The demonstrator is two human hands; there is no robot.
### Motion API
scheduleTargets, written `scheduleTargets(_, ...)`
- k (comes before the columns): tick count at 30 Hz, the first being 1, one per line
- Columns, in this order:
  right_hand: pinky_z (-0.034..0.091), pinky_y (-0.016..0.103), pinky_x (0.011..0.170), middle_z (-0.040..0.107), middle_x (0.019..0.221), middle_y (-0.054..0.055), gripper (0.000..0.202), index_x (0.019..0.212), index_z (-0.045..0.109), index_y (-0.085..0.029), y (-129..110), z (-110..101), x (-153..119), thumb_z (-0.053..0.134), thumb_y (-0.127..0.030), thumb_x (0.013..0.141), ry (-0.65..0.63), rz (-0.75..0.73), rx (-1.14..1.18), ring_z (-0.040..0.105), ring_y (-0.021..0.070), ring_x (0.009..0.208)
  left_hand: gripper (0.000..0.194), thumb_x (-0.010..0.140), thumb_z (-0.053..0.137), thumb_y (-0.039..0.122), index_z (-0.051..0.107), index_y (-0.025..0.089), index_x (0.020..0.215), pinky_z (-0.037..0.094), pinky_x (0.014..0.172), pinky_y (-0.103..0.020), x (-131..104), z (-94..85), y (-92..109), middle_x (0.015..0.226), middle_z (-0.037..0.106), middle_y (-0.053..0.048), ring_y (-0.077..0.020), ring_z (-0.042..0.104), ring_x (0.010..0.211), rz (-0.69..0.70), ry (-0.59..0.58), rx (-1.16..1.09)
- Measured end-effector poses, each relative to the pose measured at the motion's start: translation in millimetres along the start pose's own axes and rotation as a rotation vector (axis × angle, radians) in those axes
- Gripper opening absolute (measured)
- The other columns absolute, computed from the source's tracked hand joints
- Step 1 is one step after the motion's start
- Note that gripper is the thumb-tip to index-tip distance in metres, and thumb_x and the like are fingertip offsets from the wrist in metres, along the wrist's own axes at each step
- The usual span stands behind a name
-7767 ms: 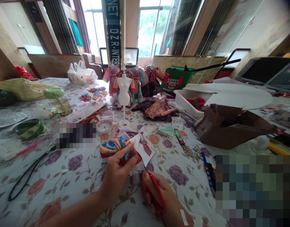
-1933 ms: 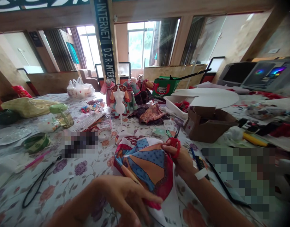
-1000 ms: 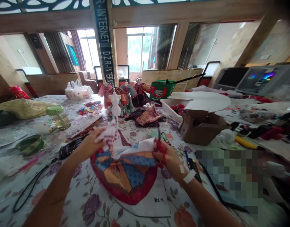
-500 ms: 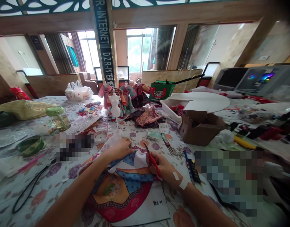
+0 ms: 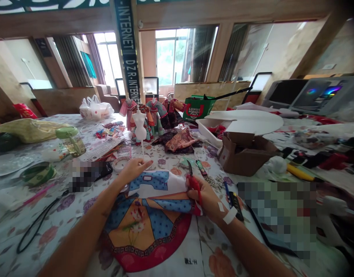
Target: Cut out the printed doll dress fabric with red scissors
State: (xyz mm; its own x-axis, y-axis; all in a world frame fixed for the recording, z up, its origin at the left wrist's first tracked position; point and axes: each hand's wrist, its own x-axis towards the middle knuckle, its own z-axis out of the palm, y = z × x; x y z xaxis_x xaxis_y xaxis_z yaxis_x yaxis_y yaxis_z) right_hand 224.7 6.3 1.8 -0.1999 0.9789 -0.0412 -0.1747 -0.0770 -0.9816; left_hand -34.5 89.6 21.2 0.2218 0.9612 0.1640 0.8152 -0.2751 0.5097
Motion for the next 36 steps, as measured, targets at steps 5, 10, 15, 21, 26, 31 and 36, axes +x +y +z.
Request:
scheduleTargets(5,0.023,0.018,0.045,0.043,0.06,-0.007,0.022,0.069,0.047,-0.018,5.0,2.3,1.0,0.056,-0.009,0.051,-0.003,0.0,-0.009,0.033,0.0066,0.051,0.04,0.071,0.058,0.051,0.061,0.017,0.049,0.028,0.051,-0.025,-21.4,-28.7,-23.5,0.048,0.05,0.001,-0.0152,0.05,0.052,-0.094,-0.128,0.177)
scheduleTargets(10,0.03,0.018,0.05,0.044,0.063,-0.007,0.022,0.066,0.045,-0.017,8.7,6.6,-1.7,0.057,-0.006,0.051,-0.271,0.108,-0.1,0.037,0.0071,0.056,0.014,0.053,0.072,0.017,0.071,0.02,0.067,0.04,0.061,-0.026,-46.9,-55.1,-32.2,0.068,0.067,-0.004,-0.0233,0.062,0.07,-0.195,-0.133,0.337)
scheduleTargets(15,0.028,0.018,0.049,0.044,0.061,-0.007,0.02,0.065,0.043,-0.018,8.7,12.5,-2.8,0.054,-0.007,0.052,-0.379,0.109,-0.155,0.037,0.0071,0.055,0.031,0.087,0.044,0.032,0.066,0.023,0.107,0.04,0.091,-0.032,-47.6,-40.3,5.1,0.117,0.062,-0.007,-0.0229,0.056,0.106,-0.1,0.024,0.317)
scheduleTargets(21,0.029,0.019,0.05,0.046,0.059,-0.007,0.021,0.065,0.044,-0.017,8.4,16.7,-4.1,0.056,-0.009,0.05,-0.365,0.145,-0.063,0.037,0.0066,0.053,0.036,0.073,0.064,0.038,0.065,0.017,0.103,0.036,0.096,-0.043,-38.2,41.3,39.9,0.114,0.057,-0.014,-0.0325,0.048,0.113,0.08,-0.073,-0.064)
scheduleTargets(26,0.028,0.018,0.049,0.044,0.058,-0.008,0.023,0.067,0.046,-0.017,10.0,16.1,-4.8,0.059,-0.008,0.05,-0.343,0.161,-0.052,0.034,0.0058,0.051,0.013,0.073,0.063,0.027,0.057,0.017,0.068,0.037,0.086,-0.038,-36.9,56.2,37.4,0.088,0.058,-0.007,-0.0262,0.051,0.095,0.061,-0.051,-0.197)
scheduleTargets(31,0.027,0.019,0.049,0.046,0.058,-0.007,0.022,0.068,0.045,-0.018,4.8,19.1,-7.9,0.061,-0.013,0.053,-0.374,0.123,-0.018,0.037,0.0068,0.051,0.033,0.089,0.037,0.048,0.054,0.019,0.091,0.04,0.063,-0.027,-35.4,38.7,31.8,0.064,0.052,0.003,-0.0146,0.048,0.06,-0.046,-0.05,-0.452)
scheduleTargets(36,0.025,0.019,0.046,0.048,0.057,-0.007,0.022,0.07,0.048,-0.017,3.5,19.1,-11.6,0.061,-0.01,0.053,-0.285,0.123,0.014,0.039,0.0067,0.05,0.054,0.084,0.037,0.062,0.062,0.015,0.08,0.044,0.063,-0.028,-46.7,33.2,26.9,0.072,0.064,-0.005,-0.0179,0.058,0.068,-0.178,-0.281,-0.65)
